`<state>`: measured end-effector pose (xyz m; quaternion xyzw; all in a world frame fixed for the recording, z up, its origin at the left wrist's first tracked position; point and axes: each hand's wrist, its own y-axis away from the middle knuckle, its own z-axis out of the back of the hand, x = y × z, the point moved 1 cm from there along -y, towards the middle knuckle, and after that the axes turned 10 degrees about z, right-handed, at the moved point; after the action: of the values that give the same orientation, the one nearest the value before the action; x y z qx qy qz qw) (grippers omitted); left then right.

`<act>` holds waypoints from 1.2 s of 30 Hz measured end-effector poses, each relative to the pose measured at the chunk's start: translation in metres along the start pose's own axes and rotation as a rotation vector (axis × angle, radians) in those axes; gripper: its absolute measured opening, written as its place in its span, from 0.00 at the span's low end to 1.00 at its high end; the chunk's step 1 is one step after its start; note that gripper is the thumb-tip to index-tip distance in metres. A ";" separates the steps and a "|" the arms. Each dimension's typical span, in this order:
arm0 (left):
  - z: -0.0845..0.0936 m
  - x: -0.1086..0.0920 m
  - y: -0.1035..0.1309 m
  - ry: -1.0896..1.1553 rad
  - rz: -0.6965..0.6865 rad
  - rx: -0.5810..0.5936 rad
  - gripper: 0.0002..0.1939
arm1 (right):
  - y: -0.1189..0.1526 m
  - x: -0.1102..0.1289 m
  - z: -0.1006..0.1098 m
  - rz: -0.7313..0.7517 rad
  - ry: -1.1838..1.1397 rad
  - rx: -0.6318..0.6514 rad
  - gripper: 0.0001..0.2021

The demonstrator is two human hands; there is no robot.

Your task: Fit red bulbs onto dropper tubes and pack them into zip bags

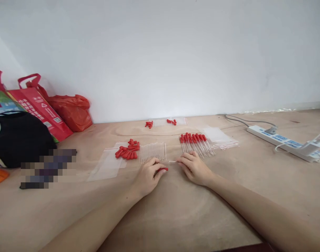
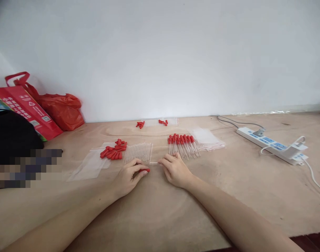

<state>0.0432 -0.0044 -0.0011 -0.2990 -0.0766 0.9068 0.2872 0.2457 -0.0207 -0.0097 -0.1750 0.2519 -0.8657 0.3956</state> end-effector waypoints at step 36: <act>0.002 -0.011 0.006 -0.157 -0.145 -0.085 0.11 | -0.004 0.011 0.001 0.161 0.067 -0.018 0.11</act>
<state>0.0461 -0.0155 0.0044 -0.2326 -0.1587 0.9002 0.3323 0.2372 -0.0274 -0.0060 -0.1289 0.2861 -0.8341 0.4537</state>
